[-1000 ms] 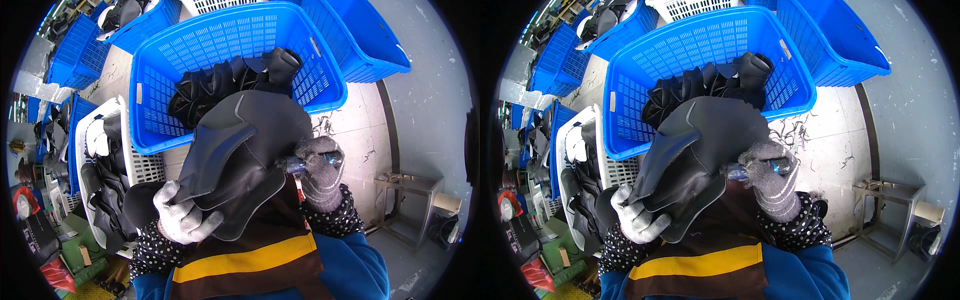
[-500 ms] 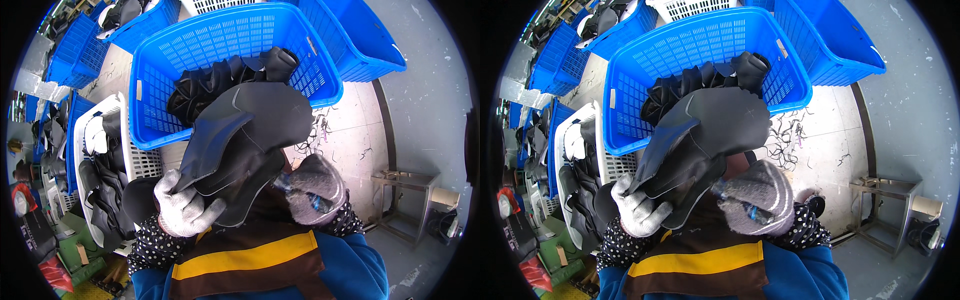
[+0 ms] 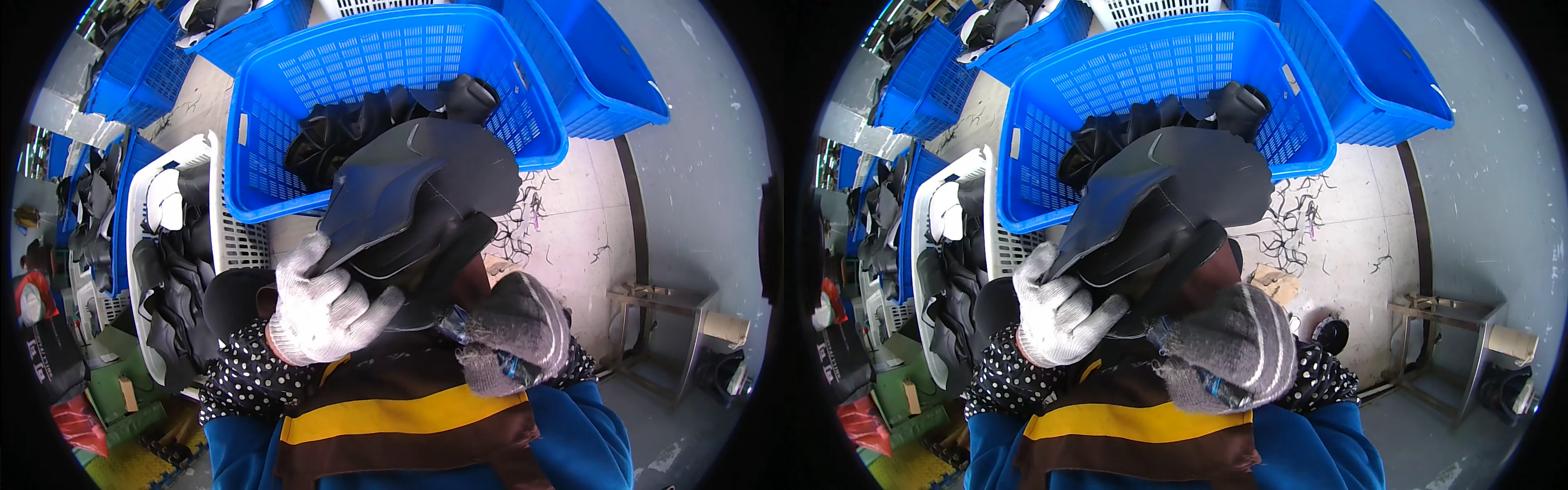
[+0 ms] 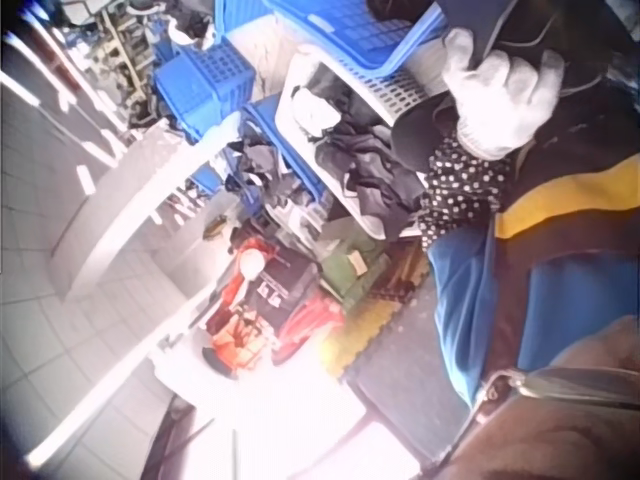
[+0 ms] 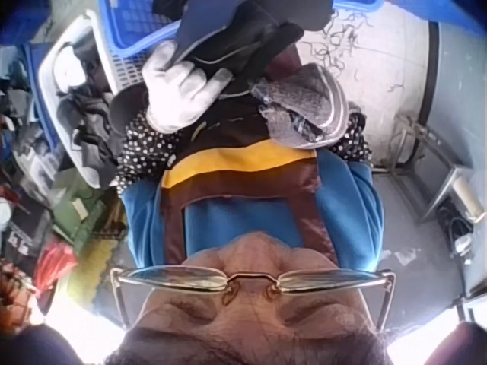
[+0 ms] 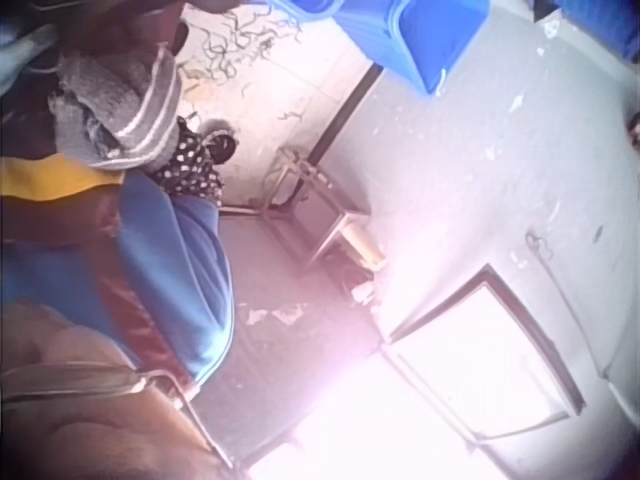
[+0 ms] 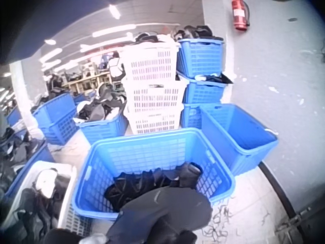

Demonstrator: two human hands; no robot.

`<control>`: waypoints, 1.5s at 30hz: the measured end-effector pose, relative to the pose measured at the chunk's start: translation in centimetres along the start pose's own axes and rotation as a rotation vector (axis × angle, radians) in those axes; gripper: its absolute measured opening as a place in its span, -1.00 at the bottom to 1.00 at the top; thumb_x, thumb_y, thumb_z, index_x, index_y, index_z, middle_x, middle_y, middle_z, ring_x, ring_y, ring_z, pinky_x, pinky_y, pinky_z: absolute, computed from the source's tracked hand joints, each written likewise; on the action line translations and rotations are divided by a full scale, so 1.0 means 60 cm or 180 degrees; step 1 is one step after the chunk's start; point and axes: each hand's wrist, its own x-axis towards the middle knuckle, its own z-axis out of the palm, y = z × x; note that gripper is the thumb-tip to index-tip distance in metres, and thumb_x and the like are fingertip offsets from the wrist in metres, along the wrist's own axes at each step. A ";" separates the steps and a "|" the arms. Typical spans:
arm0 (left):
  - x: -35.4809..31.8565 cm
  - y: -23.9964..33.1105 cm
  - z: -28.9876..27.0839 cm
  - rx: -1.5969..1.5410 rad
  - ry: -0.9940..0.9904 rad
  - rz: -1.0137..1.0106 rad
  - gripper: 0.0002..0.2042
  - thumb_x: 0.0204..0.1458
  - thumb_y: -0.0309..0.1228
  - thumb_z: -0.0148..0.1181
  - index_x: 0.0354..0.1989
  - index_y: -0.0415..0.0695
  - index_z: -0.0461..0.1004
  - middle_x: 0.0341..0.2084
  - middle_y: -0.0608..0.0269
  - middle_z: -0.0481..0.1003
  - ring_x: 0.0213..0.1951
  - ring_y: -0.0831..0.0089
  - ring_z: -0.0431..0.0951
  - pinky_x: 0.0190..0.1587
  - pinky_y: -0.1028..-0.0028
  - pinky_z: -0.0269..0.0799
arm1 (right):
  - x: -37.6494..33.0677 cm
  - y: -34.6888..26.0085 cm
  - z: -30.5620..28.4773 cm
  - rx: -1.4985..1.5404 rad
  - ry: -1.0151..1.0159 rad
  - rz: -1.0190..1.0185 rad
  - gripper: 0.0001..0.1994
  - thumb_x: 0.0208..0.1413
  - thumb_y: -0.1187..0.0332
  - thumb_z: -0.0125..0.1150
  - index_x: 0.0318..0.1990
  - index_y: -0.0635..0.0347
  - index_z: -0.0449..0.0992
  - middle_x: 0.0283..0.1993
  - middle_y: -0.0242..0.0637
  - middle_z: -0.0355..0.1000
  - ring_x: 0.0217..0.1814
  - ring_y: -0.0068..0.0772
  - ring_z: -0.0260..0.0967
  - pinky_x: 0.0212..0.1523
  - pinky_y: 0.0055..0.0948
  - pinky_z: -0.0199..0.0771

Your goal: The person sits on the floor and repeatedly picks up black shoes from a white basket, wipes them with a small tool, and places them into a blue basket. The person handles each shoe individually, turning it over to wipe different surfaces before moving to the next one.

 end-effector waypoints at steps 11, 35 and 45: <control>0.018 0.010 0.002 -0.0084 0.0036 0.0084 -0.66 -0.46 -0.41 0.27 -0.35 0.05 0.65 -0.66 0.53 0.28 -0.47 0.46 0.40 -0.25 0.20 0.43 | -0.031 -0.038 0.003 -0.0297 -0.0087 -0.0021 -0.61 0.13 0.29 0.44 0.07 0.25 0.59 -0.06 -0.10 0.61 -0.16 -0.16 0.66 -0.20 -0.24 0.67; 0.190 -0.199 0.384 -0.1203 -0.0223 -0.2323 -0.57 0.02 -0.22 0.39 -0.01 -0.24 0.57 0.05 -0.04 0.56 0.11 0.04 0.54 0.21 0.22 0.47 | -0.124 0.132 0.095 0.0706 0.0564 0.1060 -0.60 0.19 0.17 0.36 0.09 0.19 0.52 0.03 -0.20 0.56 -0.03 -0.33 0.54 0.06 -0.35 0.52; -0.207 -0.387 0.067 -0.0953 -0.0520 -0.3136 -0.48 0.08 -0.21 0.41 0.21 -0.11 0.54 0.16 -0.04 0.54 0.25 0.08 0.49 0.31 0.25 0.38 | -0.050 0.143 0.110 0.0197 0.1334 0.1034 -0.61 0.12 0.16 0.41 0.00 0.19 0.55 -0.09 -0.25 0.58 -0.15 -0.32 0.55 -0.06 -0.38 0.54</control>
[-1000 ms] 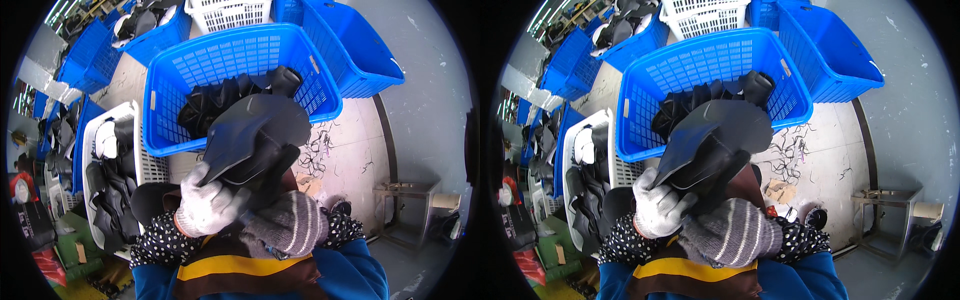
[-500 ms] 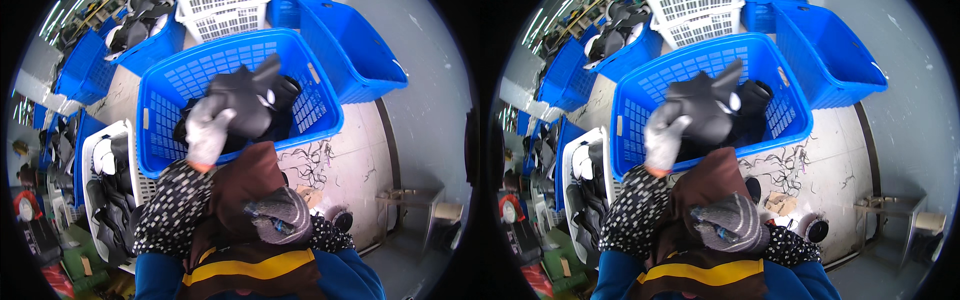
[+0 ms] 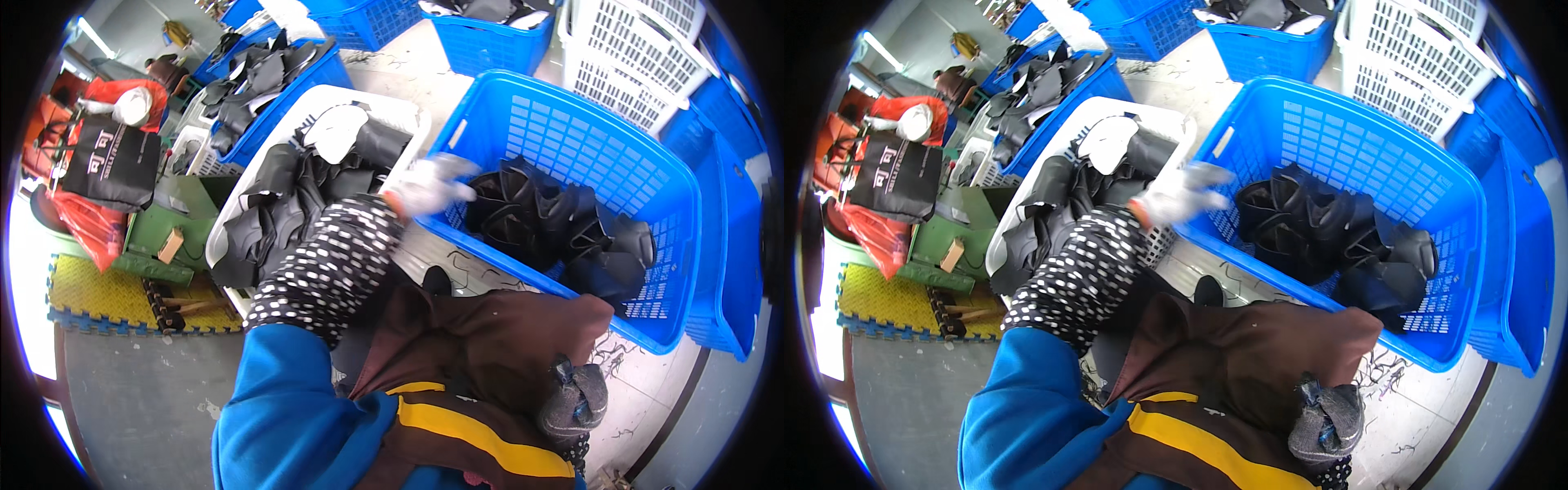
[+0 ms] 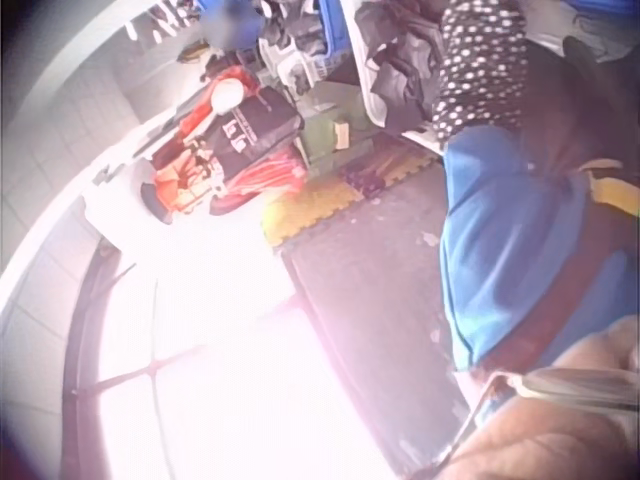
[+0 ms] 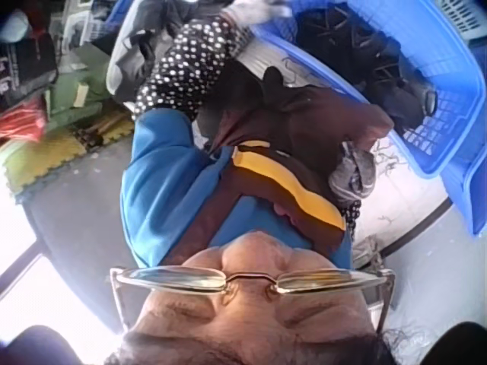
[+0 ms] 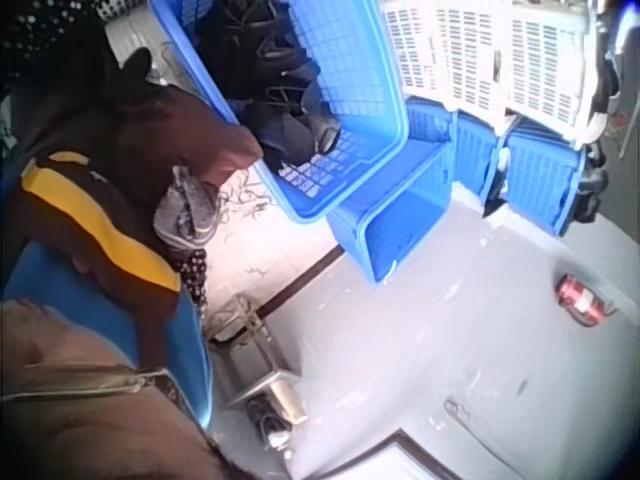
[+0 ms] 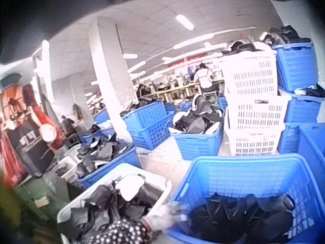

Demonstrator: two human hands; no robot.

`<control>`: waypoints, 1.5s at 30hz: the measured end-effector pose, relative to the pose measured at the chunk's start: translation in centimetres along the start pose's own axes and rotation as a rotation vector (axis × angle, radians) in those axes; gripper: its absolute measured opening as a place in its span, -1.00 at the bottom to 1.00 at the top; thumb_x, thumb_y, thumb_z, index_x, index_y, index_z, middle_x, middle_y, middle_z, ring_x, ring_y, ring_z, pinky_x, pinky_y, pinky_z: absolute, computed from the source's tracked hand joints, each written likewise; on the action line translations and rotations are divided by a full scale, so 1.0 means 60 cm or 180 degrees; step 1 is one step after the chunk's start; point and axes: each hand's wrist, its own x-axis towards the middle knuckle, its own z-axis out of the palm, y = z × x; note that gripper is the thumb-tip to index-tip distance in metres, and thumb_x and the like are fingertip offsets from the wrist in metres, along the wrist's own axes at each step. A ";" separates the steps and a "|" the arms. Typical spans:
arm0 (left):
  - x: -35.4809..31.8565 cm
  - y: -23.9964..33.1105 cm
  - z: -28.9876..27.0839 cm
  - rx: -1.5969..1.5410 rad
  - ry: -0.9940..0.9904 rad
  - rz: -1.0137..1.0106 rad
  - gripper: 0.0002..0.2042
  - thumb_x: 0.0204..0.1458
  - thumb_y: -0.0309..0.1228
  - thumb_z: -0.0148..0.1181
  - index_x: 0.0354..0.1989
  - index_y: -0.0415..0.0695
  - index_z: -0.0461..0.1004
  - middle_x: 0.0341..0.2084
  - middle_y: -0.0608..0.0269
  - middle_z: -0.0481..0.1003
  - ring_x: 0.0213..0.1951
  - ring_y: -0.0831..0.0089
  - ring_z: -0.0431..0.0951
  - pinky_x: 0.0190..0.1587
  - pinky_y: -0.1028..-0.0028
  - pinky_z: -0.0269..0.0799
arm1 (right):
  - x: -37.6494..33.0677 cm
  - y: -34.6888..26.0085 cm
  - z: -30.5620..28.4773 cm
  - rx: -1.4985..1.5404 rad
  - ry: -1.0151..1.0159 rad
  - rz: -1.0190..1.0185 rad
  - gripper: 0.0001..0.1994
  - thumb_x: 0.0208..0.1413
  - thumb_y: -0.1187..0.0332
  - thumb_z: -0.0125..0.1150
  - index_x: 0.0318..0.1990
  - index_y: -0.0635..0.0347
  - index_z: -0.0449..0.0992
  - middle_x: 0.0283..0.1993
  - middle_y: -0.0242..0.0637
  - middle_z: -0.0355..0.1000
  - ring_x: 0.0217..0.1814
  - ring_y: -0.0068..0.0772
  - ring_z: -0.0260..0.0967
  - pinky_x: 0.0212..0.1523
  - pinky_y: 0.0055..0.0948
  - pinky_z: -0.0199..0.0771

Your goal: The person sits on the floor and repeatedly picks up black shoes from a white basket, wipes them with a small tool, and places them into a blue basket. The person handles each shoe individually, turning it over to wipe different surfaces before moving to the next one.

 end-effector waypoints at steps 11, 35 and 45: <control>-0.477 -0.455 -0.083 0.1966 0.1092 -0.3794 -0.35 0.04 -0.05 0.35 0.23 -0.21 0.42 0.06 -0.12 0.51 0.12 -0.02 0.56 0.18 0.17 0.49 | 0.073 -0.043 0.111 0.0124 -0.0376 -0.0013 -0.62 0.10 0.16 0.43 -0.01 0.17 0.57 -0.11 -0.27 0.58 -0.16 -0.31 0.55 -0.08 -0.36 0.54; -0.317 -0.343 0.003 0.0348 -0.0198 -0.3452 -0.50 0.10 -0.09 0.33 0.08 -0.24 0.58 -0.02 -0.14 0.61 0.08 0.04 0.62 0.20 0.22 0.48 | 0.077 -0.097 0.137 0.0126 -0.0710 -0.0169 -0.62 0.05 0.16 0.48 -0.02 0.12 0.63 -0.15 -0.33 0.60 -0.17 -0.30 0.57 -0.12 -0.31 0.55; -0.312 -0.127 -0.185 0.0199 0.1222 -0.1155 -0.46 -0.02 -0.63 0.34 0.21 -0.31 0.41 0.10 0.01 0.54 0.17 0.26 0.52 0.26 0.42 0.33 | 0.053 -0.122 0.095 0.0358 -0.0995 -0.0346 -0.62 0.03 0.16 0.49 -0.03 0.10 0.65 -0.17 -0.35 0.60 -0.18 -0.30 0.57 -0.14 -0.29 0.55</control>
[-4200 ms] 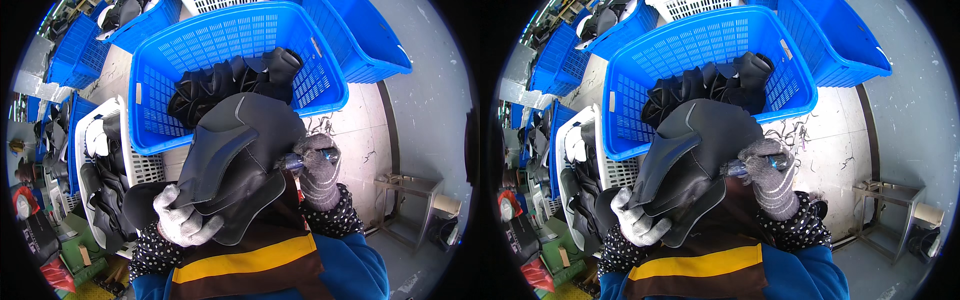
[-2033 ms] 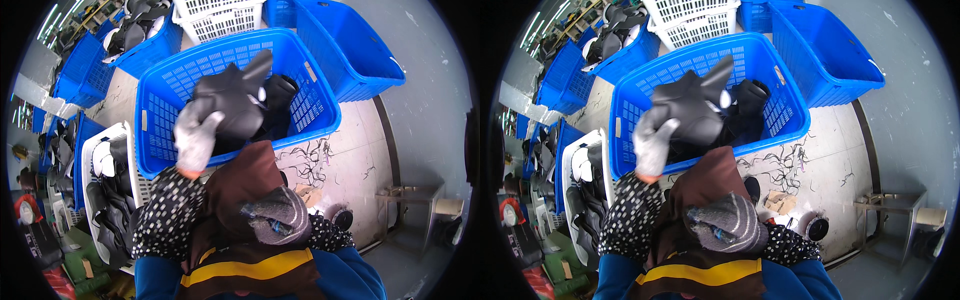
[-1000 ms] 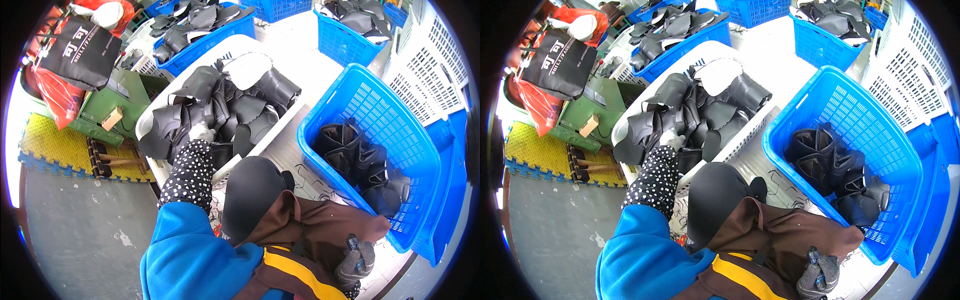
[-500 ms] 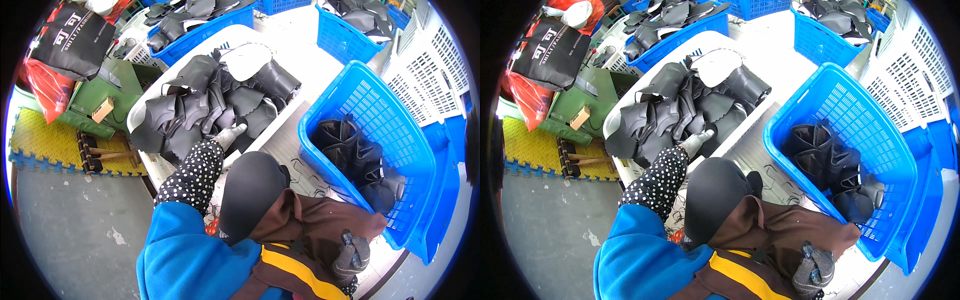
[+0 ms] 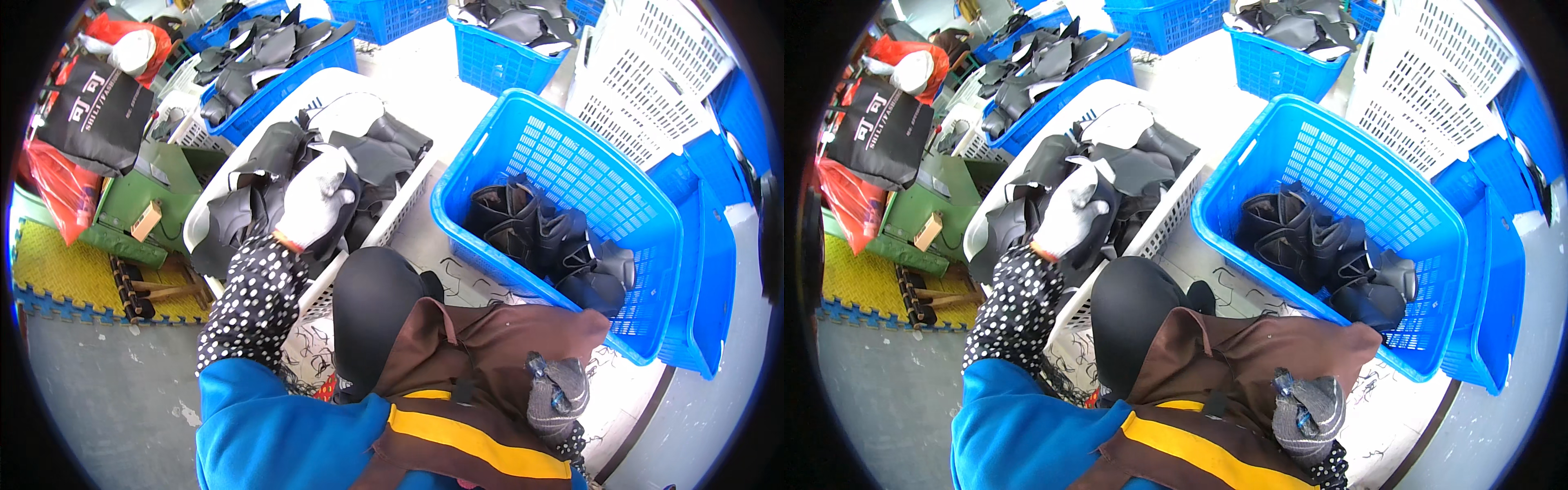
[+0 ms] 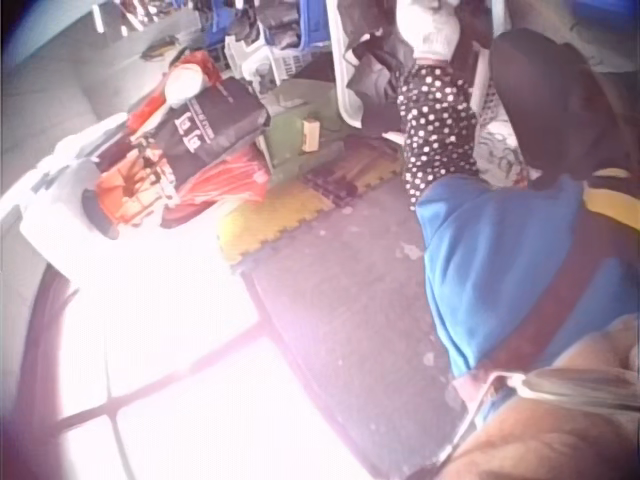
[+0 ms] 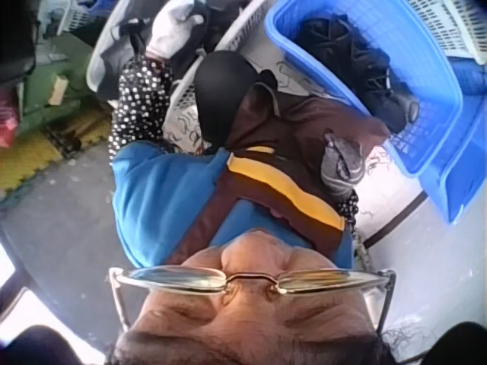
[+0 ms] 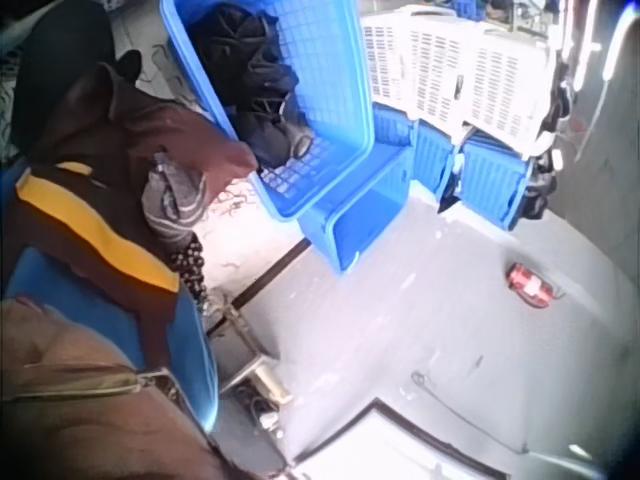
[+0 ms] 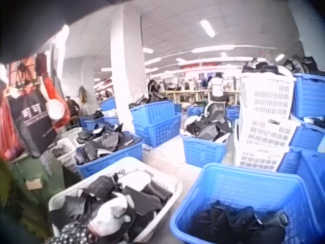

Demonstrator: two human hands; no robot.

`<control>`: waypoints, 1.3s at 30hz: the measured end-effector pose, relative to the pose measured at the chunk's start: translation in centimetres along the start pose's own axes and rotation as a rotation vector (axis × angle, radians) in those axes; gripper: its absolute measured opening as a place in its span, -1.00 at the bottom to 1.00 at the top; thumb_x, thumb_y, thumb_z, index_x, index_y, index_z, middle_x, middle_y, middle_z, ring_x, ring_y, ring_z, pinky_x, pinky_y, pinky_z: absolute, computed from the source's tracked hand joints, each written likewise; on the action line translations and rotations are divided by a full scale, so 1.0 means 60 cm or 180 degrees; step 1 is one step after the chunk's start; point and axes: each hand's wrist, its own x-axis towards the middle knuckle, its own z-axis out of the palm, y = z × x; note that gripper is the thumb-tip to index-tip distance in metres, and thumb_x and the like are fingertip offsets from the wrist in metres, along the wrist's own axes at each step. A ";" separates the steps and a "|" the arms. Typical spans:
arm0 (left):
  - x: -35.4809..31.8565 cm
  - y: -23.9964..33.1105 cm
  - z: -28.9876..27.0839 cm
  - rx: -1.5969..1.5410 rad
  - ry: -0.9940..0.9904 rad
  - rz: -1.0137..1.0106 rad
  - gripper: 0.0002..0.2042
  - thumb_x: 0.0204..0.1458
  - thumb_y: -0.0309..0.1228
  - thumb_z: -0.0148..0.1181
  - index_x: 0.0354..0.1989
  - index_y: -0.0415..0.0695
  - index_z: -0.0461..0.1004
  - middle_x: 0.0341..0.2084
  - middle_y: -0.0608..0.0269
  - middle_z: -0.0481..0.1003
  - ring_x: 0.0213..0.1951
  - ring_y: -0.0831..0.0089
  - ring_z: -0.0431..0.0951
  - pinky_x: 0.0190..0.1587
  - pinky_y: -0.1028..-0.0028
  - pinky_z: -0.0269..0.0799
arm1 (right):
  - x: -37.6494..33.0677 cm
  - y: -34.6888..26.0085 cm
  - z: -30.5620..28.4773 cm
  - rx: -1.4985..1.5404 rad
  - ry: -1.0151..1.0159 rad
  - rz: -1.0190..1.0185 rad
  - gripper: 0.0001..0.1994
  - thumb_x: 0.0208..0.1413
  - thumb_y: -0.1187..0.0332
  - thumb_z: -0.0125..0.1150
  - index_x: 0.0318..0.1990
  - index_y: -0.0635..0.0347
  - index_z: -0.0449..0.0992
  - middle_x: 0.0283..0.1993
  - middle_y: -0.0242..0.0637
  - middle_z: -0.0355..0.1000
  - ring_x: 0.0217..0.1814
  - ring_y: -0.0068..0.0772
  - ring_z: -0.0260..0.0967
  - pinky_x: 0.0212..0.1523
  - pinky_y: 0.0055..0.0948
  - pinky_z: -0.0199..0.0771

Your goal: The person sits on the floor and repeatedly picks up black shoes from a white basket, wipes them with a small tool, and places them into a blue basket. The person handles each shoe individually, turning it over to wipe different surfaces before moving to the next one.

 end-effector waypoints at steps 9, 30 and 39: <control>-0.015 0.313 -0.115 -0.0169 -0.1266 0.1563 -0.52 0.13 -0.39 0.32 0.24 -0.26 0.47 0.06 -0.10 0.57 0.11 0.08 0.57 0.18 0.29 0.45 | 0.026 -0.110 -0.096 0.0192 -0.1210 -0.0957 -0.62 0.01 0.16 0.51 -0.04 0.08 0.67 -0.19 -0.37 0.61 -0.18 -0.30 0.58 -0.16 -0.28 0.55; 0.054 0.587 0.100 -0.0494 -0.0659 0.4592 -0.76 0.14 -0.37 0.30 -0.05 -0.16 0.61 -0.06 0.16 0.62 -0.07 0.16 0.62 0.06 0.29 0.53 | 0.099 -0.064 -0.069 0.0575 -0.1213 -0.1662 -0.66 -0.03 0.20 0.59 -0.11 0.06 0.66 -0.28 -0.26 0.65 -0.41 -0.26 0.62 -0.39 -0.39 0.60; -0.093 0.472 0.144 -0.3141 -0.2427 0.0848 -0.53 0.35 -0.17 0.17 0.23 -0.32 0.42 0.20 0.02 0.46 0.21 0.29 0.47 0.29 0.29 0.37 | 0.046 -0.075 -0.106 0.1848 0.1832 0.0217 -0.50 0.08 0.04 0.55 -0.07 0.27 0.54 -0.12 -0.10 0.52 -0.36 -0.28 0.57 -0.42 -0.39 0.67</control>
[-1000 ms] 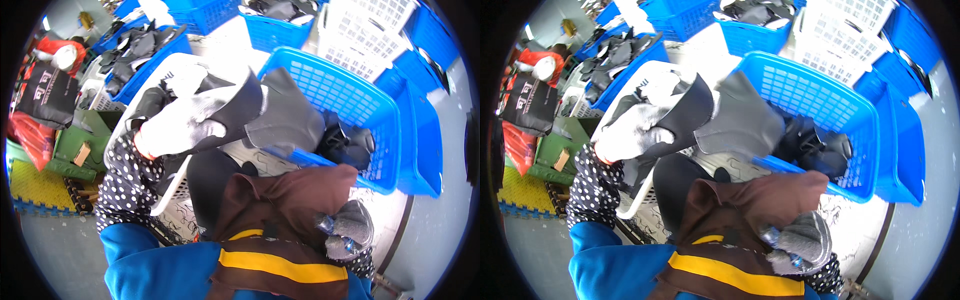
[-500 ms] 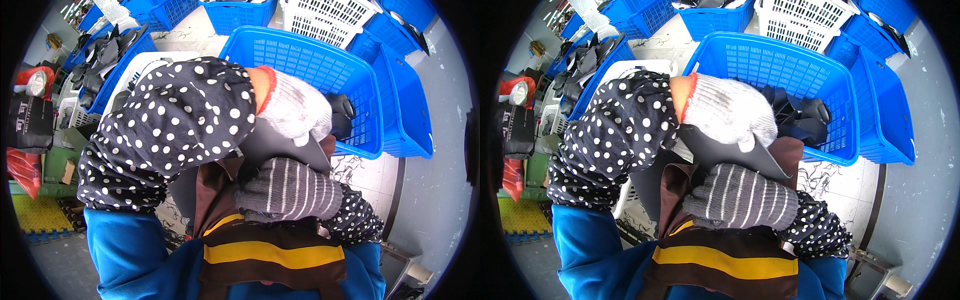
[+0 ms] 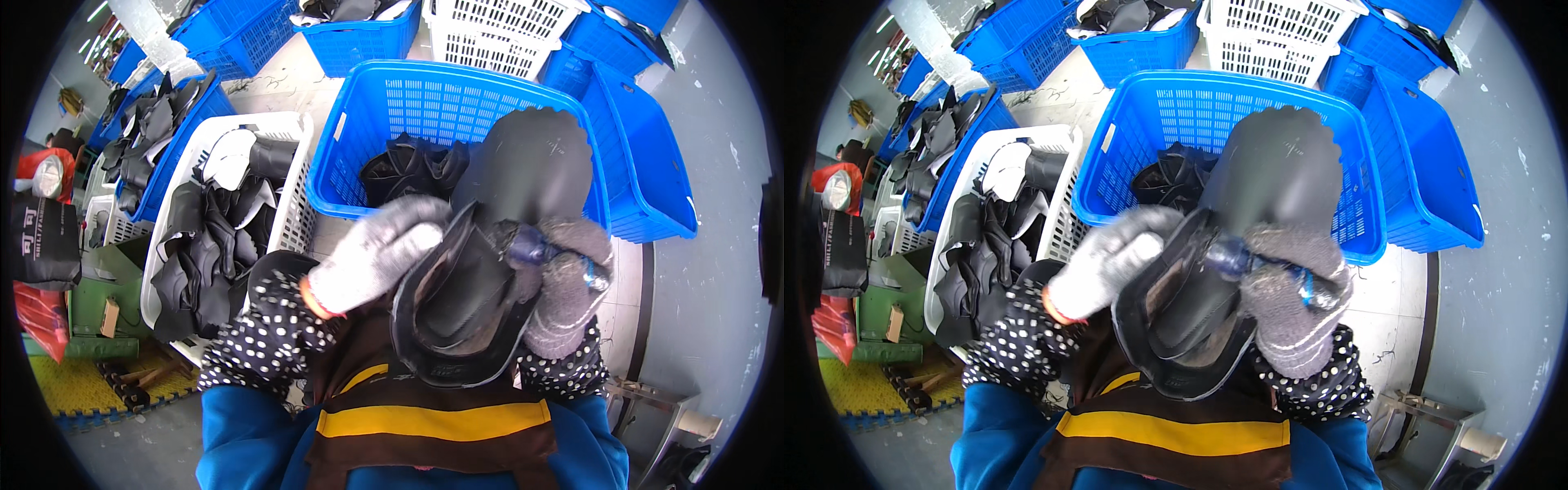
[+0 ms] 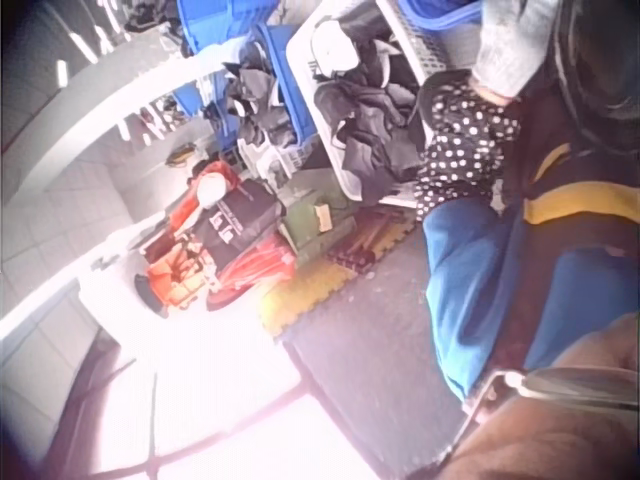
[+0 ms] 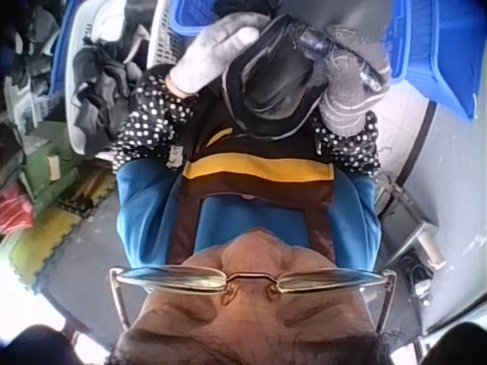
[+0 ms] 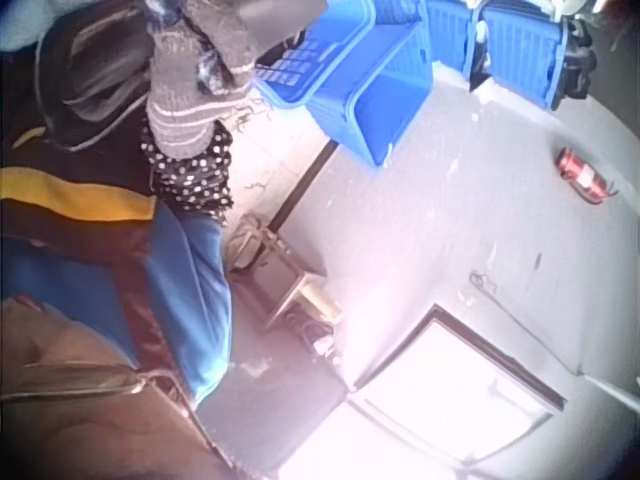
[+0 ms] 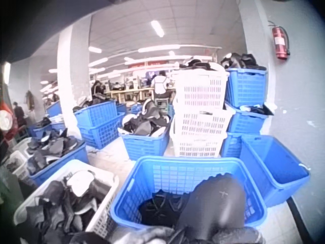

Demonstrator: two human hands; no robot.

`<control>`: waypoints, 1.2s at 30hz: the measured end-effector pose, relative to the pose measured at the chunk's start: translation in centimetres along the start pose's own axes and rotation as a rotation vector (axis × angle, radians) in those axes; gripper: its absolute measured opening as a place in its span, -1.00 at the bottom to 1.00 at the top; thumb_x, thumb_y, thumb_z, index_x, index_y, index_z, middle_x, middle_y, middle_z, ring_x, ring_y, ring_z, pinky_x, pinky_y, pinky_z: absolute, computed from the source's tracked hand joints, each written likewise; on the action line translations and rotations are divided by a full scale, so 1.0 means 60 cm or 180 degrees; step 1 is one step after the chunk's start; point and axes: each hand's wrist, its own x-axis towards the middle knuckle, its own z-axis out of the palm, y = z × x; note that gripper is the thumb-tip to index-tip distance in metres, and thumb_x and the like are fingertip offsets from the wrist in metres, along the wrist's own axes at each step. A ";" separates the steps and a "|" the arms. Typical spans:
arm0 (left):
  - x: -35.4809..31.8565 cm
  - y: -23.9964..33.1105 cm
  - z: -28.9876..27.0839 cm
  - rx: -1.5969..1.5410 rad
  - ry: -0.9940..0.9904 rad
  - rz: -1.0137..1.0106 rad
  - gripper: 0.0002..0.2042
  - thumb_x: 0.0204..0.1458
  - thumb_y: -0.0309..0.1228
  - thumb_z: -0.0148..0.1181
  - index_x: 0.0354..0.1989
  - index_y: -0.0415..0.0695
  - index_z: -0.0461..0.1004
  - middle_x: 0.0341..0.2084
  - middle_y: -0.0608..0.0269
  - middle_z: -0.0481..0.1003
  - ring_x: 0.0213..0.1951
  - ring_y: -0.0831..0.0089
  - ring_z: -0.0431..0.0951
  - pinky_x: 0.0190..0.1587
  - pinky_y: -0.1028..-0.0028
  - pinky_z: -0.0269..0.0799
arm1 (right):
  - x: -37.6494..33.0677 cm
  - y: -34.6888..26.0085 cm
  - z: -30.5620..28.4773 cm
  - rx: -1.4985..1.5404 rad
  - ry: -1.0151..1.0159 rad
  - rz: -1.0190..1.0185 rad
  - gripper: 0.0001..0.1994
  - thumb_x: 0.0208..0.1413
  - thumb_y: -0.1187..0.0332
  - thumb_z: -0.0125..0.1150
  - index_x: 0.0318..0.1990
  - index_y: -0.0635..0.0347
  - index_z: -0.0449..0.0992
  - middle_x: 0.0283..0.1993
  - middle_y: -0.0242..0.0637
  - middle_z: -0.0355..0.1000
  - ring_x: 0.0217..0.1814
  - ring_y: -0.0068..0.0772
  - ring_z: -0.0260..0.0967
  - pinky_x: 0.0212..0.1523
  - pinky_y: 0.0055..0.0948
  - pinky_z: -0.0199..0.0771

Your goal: The person sits on the floor and repeatedly picks up black shoes from a white basket, wipes them with a small tool, and places them into a blue basket. The person handles each shoe individually, turning it over to wipe different surfaces before moving to the next one.

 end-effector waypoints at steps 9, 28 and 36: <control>-0.026 -0.121 0.072 -0.1314 0.0147 -0.1021 -0.53 0.27 -0.14 0.30 0.15 -0.27 0.45 0.05 0.26 0.52 0.03 0.53 0.50 0.11 0.48 0.43 | -0.055 0.032 -0.022 0.0825 -0.0213 0.0720 -0.73 0.15 0.52 0.42 0.00 0.32 0.58 -0.02 -0.09 0.56 -0.02 -0.29 0.62 -0.06 -0.38 0.71; -0.031 -0.103 0.076 -0.0792 0.0378 -0.0067 -0.76 0.33 -0.33 0.18 -0.06 -0.29 0.57 -0.25 0.19 0.57 -0.21 0.42 0.56 -0.07 0.44 0.48 | -0.044 0.054 -0.023 0.0335 -0.0249 0.1335 -0.76 0.21 0.52 0.36 0.01 0.33 0.59 -0.04 -0.06 0.60 -0.13 -0.34 0.65 -0.18 -0.45 0.72; -0.033 -0.105 0.078 -0.1165 0.0430 -0.0167 -0.79 0.34 -0.39 0.15 -0.06 -0.32 0.55 -0.21 0.18 0.56 -0.17 0.44 0.55 -0.03 0.45 0.45 | -0.048 0.041 -0.028 0.0328 -0.0754 0.0720 -0.80 0.14 0.58 0.38 -0.08 0.25 0.60 -0.06 -0.09 0.60 0.02 -0.30 0.61 0.03 -0.35 0.65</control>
